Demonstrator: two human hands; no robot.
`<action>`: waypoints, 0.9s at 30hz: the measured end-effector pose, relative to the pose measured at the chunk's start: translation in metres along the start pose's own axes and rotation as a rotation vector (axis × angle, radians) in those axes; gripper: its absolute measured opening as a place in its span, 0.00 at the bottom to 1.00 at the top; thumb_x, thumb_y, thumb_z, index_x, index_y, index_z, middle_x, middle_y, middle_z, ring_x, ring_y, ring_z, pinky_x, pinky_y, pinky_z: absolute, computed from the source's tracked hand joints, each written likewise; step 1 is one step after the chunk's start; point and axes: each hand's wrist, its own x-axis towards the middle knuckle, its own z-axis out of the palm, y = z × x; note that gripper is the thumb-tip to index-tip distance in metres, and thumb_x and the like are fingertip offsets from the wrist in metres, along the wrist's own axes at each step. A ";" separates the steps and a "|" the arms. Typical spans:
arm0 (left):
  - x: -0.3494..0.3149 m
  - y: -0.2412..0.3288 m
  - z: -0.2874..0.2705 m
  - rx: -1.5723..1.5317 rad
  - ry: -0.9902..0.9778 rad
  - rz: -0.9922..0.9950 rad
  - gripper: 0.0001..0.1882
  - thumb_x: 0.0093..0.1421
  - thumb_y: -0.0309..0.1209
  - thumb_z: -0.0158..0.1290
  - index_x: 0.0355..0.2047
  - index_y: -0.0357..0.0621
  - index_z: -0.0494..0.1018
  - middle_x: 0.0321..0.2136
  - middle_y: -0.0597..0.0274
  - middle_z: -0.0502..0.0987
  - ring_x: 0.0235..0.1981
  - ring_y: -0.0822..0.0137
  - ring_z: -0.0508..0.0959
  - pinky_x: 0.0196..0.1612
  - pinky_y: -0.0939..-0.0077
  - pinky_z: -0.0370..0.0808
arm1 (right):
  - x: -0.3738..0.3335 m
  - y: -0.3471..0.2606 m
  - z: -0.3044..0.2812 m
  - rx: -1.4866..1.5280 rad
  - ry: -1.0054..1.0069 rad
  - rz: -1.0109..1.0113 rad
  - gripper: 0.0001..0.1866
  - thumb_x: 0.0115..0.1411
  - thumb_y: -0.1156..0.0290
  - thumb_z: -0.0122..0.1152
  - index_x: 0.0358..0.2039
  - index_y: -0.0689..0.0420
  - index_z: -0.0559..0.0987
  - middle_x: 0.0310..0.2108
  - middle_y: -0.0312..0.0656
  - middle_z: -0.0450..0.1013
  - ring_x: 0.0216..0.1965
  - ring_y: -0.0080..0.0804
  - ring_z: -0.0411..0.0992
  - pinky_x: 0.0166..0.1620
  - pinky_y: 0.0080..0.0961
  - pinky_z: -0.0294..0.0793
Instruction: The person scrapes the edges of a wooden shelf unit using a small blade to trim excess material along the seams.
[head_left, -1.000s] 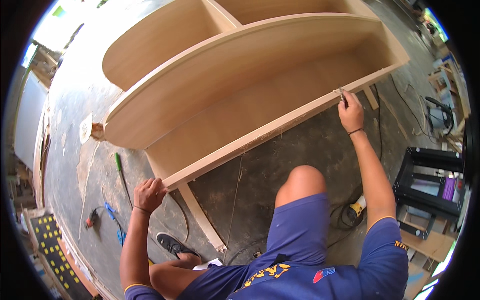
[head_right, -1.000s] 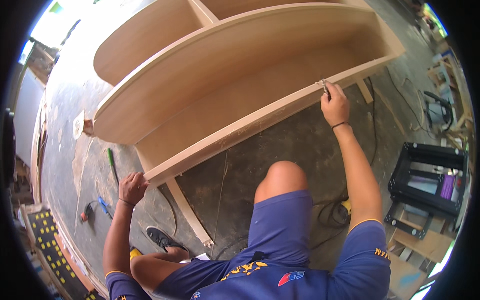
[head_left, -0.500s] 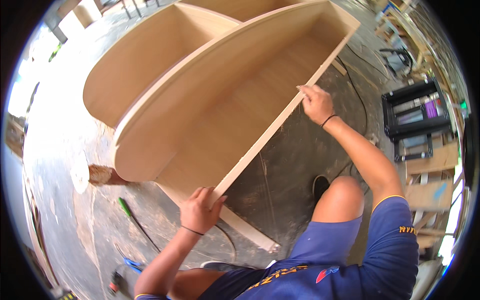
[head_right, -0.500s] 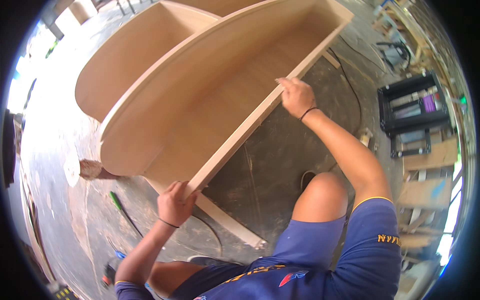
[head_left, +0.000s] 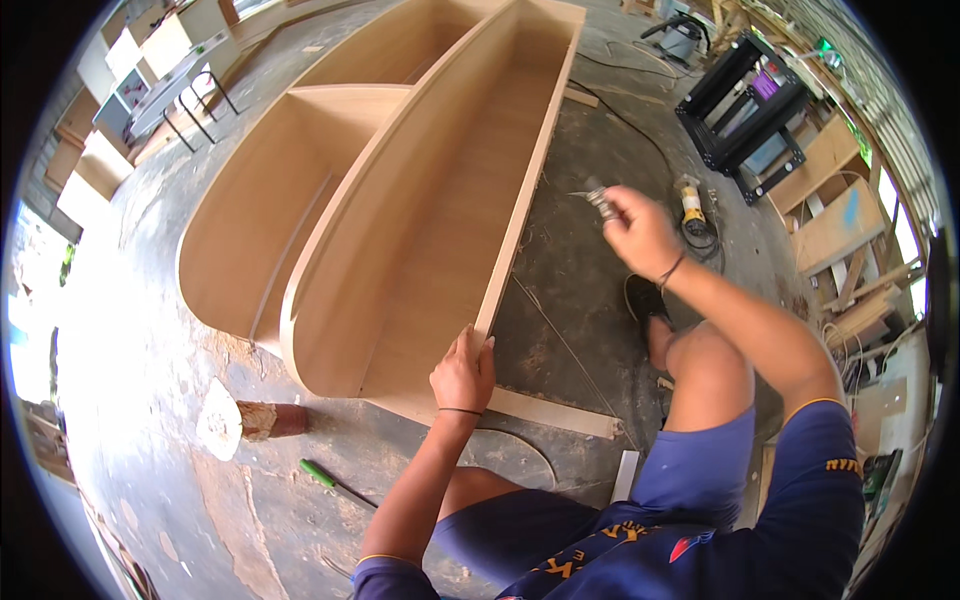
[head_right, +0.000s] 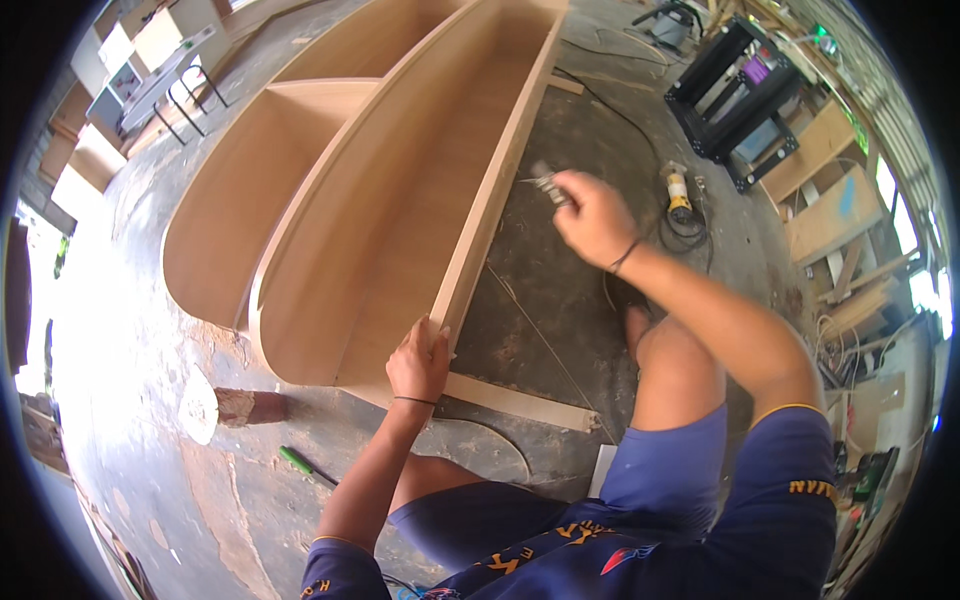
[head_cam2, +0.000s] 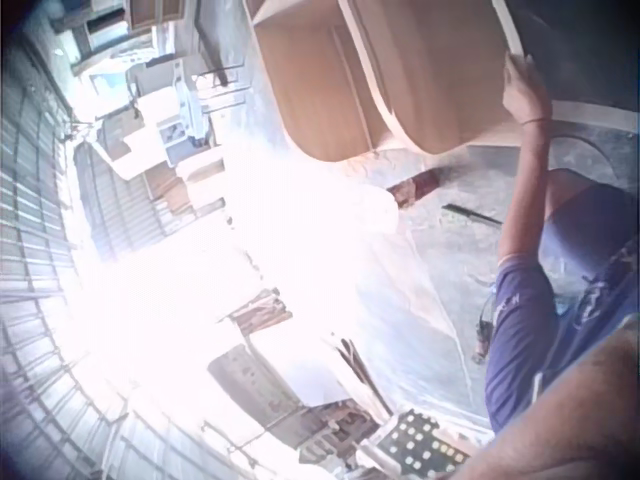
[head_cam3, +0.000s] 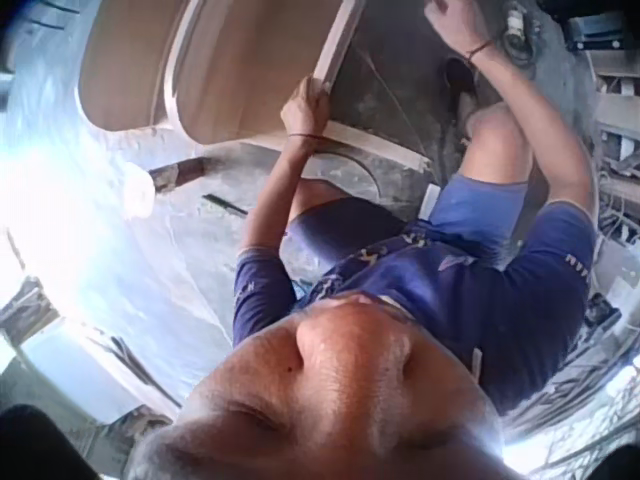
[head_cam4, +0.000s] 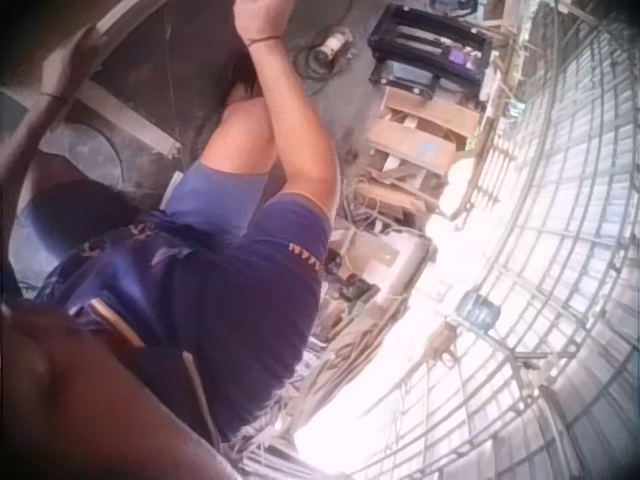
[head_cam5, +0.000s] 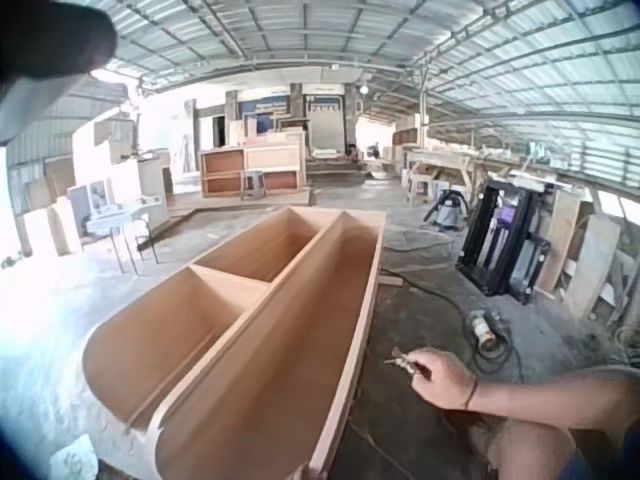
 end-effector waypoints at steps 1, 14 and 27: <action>-0.001 0.000 0.001 -0.014 0.012 0.014 0.19 0.61 0.41 0.53 0.47 0.41 0.74 0.35 0.48 0.80 0.32 0.46 0.81 0.34 0.55 0.78 | -0.002 0.015 -0.020 0.026 0.008 0.092 0.17 0.51 0.78 0.56 0.44 0.62 0.76 0.26 0.45 0.73 0.25 0.31 0.72 0.33 0.26 0.72; 0.005 0.008 0.002 -0.265 0.134 0.002 0.08 0.57 0.27 0.58 0.35 0.37 0.75 0.30 0.55 0.74 0.28 0.62 0.76 0.31 0.73 0.72 | -0.001 0.108 0.013 0.399 -0.106 0.527 0.09 0.59 0.70 0.60 0.38 0.59 0.76 0.22 0.31 0.69 0.21 0.18 0.66 0.25 0.20 0.69; -0.010 -0.014 0.000 -0.697 0.034 -0.467 0.08 0.64 0.32 0.53 0.35 0.39 0.71 0.31 0.67 0.72 0.32 0.79 0.70 0.38 0.84 0.67 | 0.114 0.249 0.144 0.431 0.203 0.144 0.12 0.56 0.75 0.60 0.42 0.58 0.79 0.26 0.46 0.76 0.26 0.33 0.75 0.33 0.29 0.74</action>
